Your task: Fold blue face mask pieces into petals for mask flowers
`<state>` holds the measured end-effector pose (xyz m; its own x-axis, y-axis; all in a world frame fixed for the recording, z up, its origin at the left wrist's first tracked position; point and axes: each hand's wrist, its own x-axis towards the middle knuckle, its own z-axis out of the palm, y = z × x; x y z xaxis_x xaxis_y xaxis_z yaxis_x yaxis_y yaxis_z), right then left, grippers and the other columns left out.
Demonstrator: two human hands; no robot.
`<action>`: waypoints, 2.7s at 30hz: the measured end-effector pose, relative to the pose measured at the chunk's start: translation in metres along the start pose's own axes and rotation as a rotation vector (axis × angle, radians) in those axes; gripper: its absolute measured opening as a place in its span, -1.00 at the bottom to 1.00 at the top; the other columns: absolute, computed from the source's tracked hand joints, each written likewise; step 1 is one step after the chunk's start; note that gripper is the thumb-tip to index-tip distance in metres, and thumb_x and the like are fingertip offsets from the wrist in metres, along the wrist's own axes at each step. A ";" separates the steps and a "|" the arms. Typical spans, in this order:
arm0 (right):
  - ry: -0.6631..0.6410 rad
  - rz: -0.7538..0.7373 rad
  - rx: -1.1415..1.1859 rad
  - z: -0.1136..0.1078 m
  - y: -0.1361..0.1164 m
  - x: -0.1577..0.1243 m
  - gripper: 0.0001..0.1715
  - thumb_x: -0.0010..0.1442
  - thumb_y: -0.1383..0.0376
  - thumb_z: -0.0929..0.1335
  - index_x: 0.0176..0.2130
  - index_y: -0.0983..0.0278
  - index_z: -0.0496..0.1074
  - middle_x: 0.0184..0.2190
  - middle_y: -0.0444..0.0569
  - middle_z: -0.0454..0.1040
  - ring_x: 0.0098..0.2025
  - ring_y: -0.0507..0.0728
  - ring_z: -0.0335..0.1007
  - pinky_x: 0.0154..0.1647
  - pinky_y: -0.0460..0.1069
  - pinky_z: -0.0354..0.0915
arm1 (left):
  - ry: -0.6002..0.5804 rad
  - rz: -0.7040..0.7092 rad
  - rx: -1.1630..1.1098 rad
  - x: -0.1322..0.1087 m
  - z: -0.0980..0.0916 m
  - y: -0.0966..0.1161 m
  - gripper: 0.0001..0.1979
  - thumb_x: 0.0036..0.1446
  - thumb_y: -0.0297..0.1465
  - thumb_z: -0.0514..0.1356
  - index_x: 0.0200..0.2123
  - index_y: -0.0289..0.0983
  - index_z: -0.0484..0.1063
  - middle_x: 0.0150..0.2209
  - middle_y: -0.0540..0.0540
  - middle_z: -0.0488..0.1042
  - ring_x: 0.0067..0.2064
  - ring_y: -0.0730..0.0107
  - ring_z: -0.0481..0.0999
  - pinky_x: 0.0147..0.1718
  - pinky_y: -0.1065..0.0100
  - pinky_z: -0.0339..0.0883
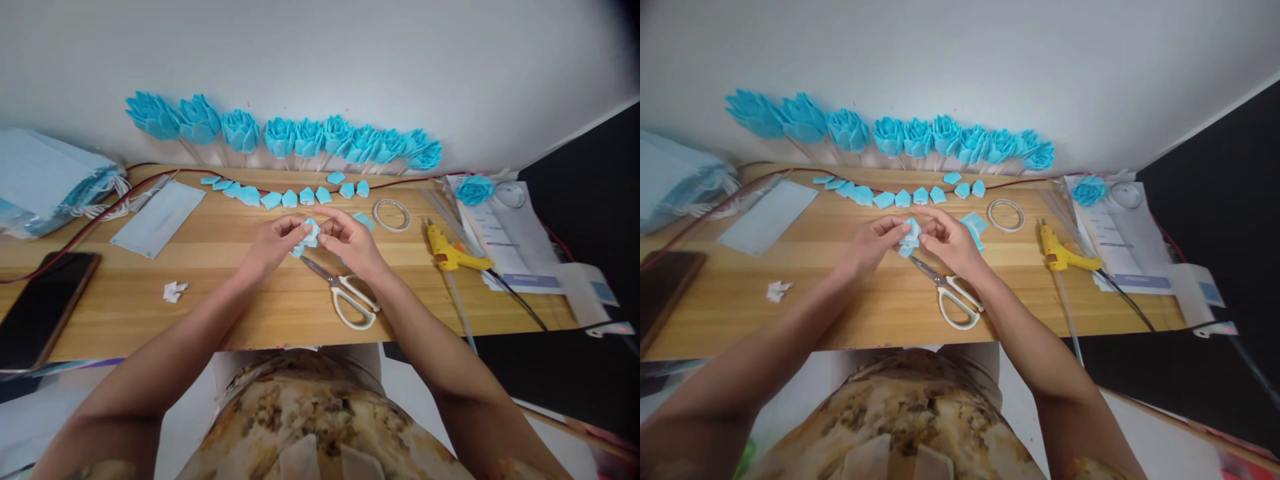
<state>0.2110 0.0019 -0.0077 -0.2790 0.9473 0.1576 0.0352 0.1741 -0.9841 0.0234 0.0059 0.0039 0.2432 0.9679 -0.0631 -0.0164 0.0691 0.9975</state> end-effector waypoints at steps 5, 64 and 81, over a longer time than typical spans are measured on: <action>-0.044 -0.014 -0.081 0.006 -0.007 -0.005 -0.33 0.14 0.34 0.42 0.23 0.15 0.36 -0.36 -0.20 0.49 -0.35 0.01 0.38 -0.27 -0.03 0.34 | -0.006 0.028 -0.023 0.002 -0.001 -0.001 -0.70 -0.08 -0.17 0.42 -0.45 -0.26 0.48 -0.46 0.02 0.46 -0.41 0.47 0.34 -0.37 0.38 0.24; 0.115 0.003 -0.030 0.002 0.000 -0.002 -0.60 0.23 0.20 0.43 0.06 0.16 0.52 -0.33 -0.14 0.51 -0.30 0.06 0.47 -0.16 0.05 0.48 | -0.042 -0.005 0.018 0.002 -0.004 -0.002 -0.60 0.05 -0.06 0.36 -0.52 -0.25 0.40 -0.60 0.05 0.32 -0.55 0.54 0.23 -0.53 0.42 0.14; 0.163 0.008 0.011 0.006 -0.004 -0.003 -0.61 0.14 0.17 0.50 -0.02 0.16 0.57 -0.41 -0.20 0.46 -0.36 0.01 0.38 -0.28 -0.03 0.38 | -0.201 -0.019 0.197 -0.005 0.000 0.006 -0.66 0.03 -0.17 0.32 -0.52 -0.24 0.28 -0.55 0.10 0.17 -0.50 0.54 0.11 -0.51 0.39 -0.07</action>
<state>0.2058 -0.0034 -0.0049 -0.1196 0.9798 0.1602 0.0257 0.1644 -0.9861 0.0225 0.0017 0.0104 0.4295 0.8982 -0.0936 0.1744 0.0192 0.9845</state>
